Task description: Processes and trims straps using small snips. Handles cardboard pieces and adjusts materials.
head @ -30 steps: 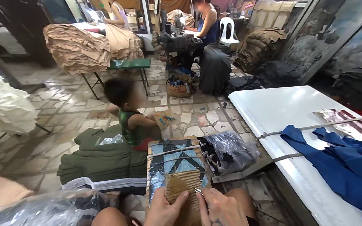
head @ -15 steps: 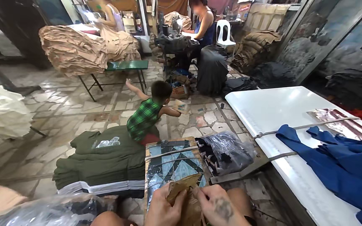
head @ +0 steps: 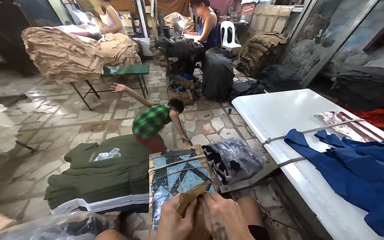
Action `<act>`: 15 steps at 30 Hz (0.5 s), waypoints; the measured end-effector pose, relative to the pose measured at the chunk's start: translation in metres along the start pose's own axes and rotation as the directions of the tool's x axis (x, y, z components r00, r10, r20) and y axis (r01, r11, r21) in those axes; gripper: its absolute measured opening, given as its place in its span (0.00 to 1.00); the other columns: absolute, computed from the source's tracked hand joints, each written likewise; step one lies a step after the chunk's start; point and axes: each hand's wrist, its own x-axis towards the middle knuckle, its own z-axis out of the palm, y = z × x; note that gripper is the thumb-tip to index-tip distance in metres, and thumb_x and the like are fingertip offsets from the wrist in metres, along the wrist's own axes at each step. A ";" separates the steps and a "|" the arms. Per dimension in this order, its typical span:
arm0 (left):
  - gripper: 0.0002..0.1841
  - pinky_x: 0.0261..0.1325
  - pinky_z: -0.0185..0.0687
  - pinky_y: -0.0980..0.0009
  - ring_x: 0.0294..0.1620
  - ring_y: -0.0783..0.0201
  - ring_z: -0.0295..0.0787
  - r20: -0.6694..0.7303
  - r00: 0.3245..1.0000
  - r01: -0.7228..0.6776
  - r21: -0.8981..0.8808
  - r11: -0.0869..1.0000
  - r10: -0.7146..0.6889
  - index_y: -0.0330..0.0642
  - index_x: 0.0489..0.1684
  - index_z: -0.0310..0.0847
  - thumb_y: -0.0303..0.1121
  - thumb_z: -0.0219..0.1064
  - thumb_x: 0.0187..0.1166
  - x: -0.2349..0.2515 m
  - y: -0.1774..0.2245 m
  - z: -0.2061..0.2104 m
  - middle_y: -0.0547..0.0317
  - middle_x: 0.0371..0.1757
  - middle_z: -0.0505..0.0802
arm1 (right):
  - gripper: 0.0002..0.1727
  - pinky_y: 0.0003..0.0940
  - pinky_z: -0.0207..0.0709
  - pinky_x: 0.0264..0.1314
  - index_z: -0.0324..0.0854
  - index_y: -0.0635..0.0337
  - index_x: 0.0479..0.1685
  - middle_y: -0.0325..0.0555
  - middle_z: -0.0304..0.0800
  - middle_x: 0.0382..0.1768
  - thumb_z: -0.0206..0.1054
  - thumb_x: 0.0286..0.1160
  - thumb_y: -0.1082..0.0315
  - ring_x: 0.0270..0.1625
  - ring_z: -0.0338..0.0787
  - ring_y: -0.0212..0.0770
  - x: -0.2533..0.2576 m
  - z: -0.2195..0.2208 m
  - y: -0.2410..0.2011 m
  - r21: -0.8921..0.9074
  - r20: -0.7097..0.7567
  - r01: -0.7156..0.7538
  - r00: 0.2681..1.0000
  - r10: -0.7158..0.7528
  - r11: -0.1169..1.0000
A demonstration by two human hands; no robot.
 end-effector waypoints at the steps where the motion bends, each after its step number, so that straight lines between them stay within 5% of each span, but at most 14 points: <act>1: 0.07 0.51 0.91 0.78 0.40 0.80 0.94 0.003 1.000 -0.009 0.009 1.000 0.009 0.40 0.37 0.93 0.33 0.73 0.72 -0.002 -0.001 0.001 0.64 0.36 0.97 | 0.15 0.43 0.84 0.19 0.93 0.59 0.34 0.47 0.92 0.28 0.64 0.75 0.60 0.21 0.91 0.45 -0.002 0.005 -0.001 -0.123 -0.048 0.057 0.997 -0.063 0.991; 3: 0.07 0.52 0.91 0.78 0.41 0.79 0.94 -0.009 1.000 -0.022 0.007 1.000 0.022 0.39 0.37 0.93 0.32 0.73 0.72 -0.003 -0.002 0.003 0.62 0.37 0.98 | 0.18 0.49 0.87 0.32 0.91 0.60 0.37 0.48 0.93 0.31 0.59 0.83 0.60 0.31 0.94 0.48 0.006 -0.007 -0.006 0.067 0.198 -0.133 0.973 0.117 0.989; 4: 0.07 0.53 0.90 0.77 0.42 0.78 0.95 -0.015 1.000 -0.024 0.004 1.000 0.024 0.38 0.38 0.93 0.32 0.73 0.72 -0.005 -0.001 0.003 0.61 0.37 0.98 | 0.20 0.47 0.83 0.37 0.90 0.59 0.38 0.46 0.90 0.29 0.54 0.88 0.58 0.33 0.91 0.44 0.015 -0.018 -0.004 0.257 0.429 -0.363 0.873 0.230 0.896; 5: 0.07 0.53 0.90 0.77 0.42 0.77 0.95 -0.021 0.999 -0.027 -0.005 1.000 0.027 0.37 0.38 0.93 0.31 0.74 0.72 -0.007 0.000 0.002 0.60 0.38 0.98 | 0.22 0.36 0.73 0.30 0.87 0.58 0.39 0.40 0.82 0.23 0.49 0.93 0.57 0.25 0.80 0.36 0.023 -0.025 0.002 0.401 0.626 -0.582 0.738 0.253 0.707; 7: 0.07 0.53 0.91 0.77 0.42 0.77 0.95 -0.030 0.999 -0.043 -0.047 0.998 0.042 0.36 0.39 0.92 0.30 0.74 0.72 -0.006 0.002 -0.001 0.60 0.38 0.98 | 0.22 0.17 0.54 0.10 0.76 0.53 0.41 0.30 0.64 0.13 0.41 0.97 0.53 0.09 0.58 0.23 0.027 -0.027 0.012 0.498 0.864 -0.867 0.498 0.077 0.028; 8: 0.07 0.53 0.91 0.77 0.42 0.77 0.95 -0.034 0.998 -0.048 -0.058 0.997 0.046 0.36 0.39 0.92 0.30 0.74 0.72 -0.005 0.002 -0.001 0.60 0.38 0.98 | 0.22 0.15 0.55 0.08 0.74 0.52 0.41 0.28 0.64 0.13 0.40 0.97 0.51 0.07 0.58 0.22 0.025 -0.025 0.014 0.438 0.888 -0.867 0.458 -0.032 -0.238; 9: 0.06 0.52 0.91 0.77 0.41 0.78 0.95 -0.038 0.999 -0.037 -0.059 0.998 0.035 0.37 0.39 0.92 0.30 0.74 0.72 -0.003 0.003 -0.001 0.61 0.37 0.98 | 0.22 0.15 0.56 0.07 0.74 0.52 0.42 0.28 0.65 0.13 0.41 0.96 0.51 0.07 0.60 0.21 0.023 -0.023 0.014 0.434 0.879 -0.843 0.474 -0.058 -0.318; 10: 0.06 0.51 0.92 0.77 0.40 0.78 0.95 -0.037 0.999 -0.006 -0.058 0.998 0.004 0.38 0.39 0.92 0.31 0.74 0.72 -0.002 0.006 -0.002 0.63 0.37 0.98 | 0.21 0.14 0.56 0.09 0.76 0.54 0.42 0.30 0.66 0.14 0.43 0.97 0.53 0.08 0.60 0.21 0.022 -0.021 0.012 0.530 0.843 -0.825 0.538 0.015 -0.197; 12: 0.07 0.49 0.92 0.76 0.38 0.78 0.95 -0.036 0.997 0.061 -0.023 0.998 -0.062 0.39 0.39 0.91 0.33 0.74 0.73 0.001 0.010 -0.005 0.64 0.35 0.98 | 0.20 0.25 0.65 0.21 0.89 0.57 0.37 0.34 0.78 0.17 0.55 0.91 0.57 0.17 0.72 0.27 0.020 -0.016 0.010 0.627 0.552 -0.566 0.808 0.207 0.535; 13: 0.08 0.50 0.92 0.76 0.39 0.78 0.95 -0.032 0.997 0.070 0.009 0.997 -0.070 0.39 0.39 0.91 0.34 0.74 0.73 0.002 0.009 -0.007 0.63 0.35 0.97 | 0.19 0.38 0.78 0.32 0.93 0.55 0.37 0.39 0.89 0.24 0.59 0.86 0.56 0.27 0.86 0.35 0.019 -0.014 0.007 0.468 0.354 -0.339 0.918 0.178 0.816; 15: 0.10 0.50 0.91 0.77 0.39 0.79 0.95 -0.035 0.997 0.071 0.047 0.996 -0.070 0.38 0.40 0.91 0.36 0.73 0.74 0.001 0.005 -0.006 0.63 0.36 0.97 | 0.17 0.45 0.86 0.27 0.94 0.55 0.37 0.43 0.92 0.27 0.62 0.80 0.56 0.28 0.94 0.44 0.010 0.001 0.000 0.061 -0.021 0.030 0.999 -0.029 0.998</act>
